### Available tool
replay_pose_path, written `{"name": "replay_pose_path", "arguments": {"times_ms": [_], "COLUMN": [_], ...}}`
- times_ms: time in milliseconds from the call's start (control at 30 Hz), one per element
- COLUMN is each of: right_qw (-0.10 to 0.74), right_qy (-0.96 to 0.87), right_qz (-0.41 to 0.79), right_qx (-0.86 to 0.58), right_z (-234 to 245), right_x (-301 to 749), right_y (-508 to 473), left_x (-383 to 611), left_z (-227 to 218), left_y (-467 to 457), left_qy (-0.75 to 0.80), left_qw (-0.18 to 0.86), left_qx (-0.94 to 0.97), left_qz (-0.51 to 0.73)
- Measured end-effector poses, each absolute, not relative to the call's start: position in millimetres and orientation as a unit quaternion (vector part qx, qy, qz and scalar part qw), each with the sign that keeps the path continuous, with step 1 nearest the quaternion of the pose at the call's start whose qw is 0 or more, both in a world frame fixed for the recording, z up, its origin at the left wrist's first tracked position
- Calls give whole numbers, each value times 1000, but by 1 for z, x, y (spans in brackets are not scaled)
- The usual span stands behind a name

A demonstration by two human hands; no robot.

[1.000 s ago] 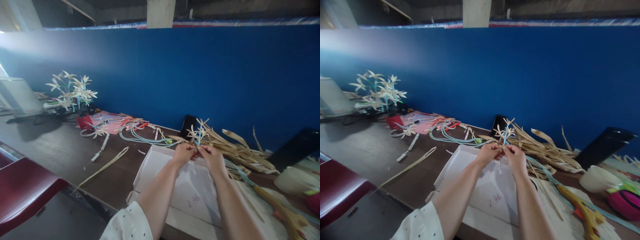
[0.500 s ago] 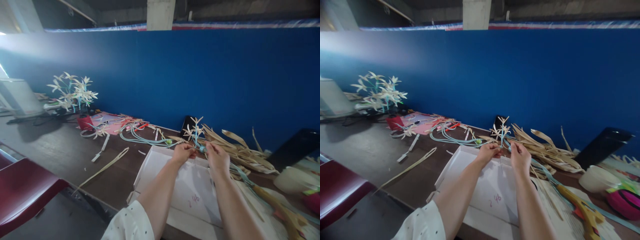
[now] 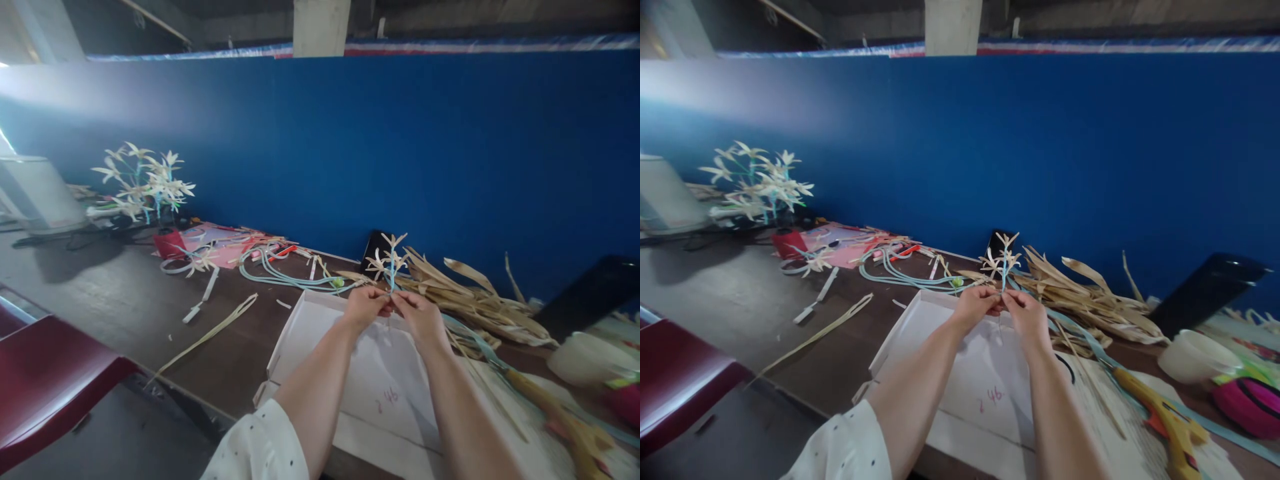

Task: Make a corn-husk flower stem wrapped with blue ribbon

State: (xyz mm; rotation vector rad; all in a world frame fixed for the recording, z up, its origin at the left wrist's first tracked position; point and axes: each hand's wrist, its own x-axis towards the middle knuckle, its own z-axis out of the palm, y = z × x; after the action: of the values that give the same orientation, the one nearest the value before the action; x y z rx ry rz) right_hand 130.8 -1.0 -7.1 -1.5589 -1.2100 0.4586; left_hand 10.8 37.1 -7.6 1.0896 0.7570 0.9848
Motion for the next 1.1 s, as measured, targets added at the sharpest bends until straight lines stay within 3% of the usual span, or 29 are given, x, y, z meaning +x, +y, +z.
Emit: {"name": "replay_pose_path", "arguments": {"times_ms": [300, 767, 900, 1000, 1100], "right_qw": [503, 561, 487, 375, 254], "right_qy": [-532, -499, -529, -581, -608], "right_qz": [68, 113, -21, -150, -164], "right_qx": [-678, -651, -694, -706, -734], "right_z": [-4, 12, 26, 37, 47], "right_x": [127, 128, 128, 121, 112], "right_y": [-4, -12, -19, -25, -30], "left_x": [8, 6, 1, 0, 2], "left_z": [-5, -18, -13, -3, 15], "left_y": [35, 45, 38, 26, 12], "left_qy": [348, 329, 403, 397, 344], "left_qw": [645, 507, 329, 154, 50], "left_qx": [539, 607, 625, 670, 723], "left_qz": [414, 516, 582, 609, 597]}}
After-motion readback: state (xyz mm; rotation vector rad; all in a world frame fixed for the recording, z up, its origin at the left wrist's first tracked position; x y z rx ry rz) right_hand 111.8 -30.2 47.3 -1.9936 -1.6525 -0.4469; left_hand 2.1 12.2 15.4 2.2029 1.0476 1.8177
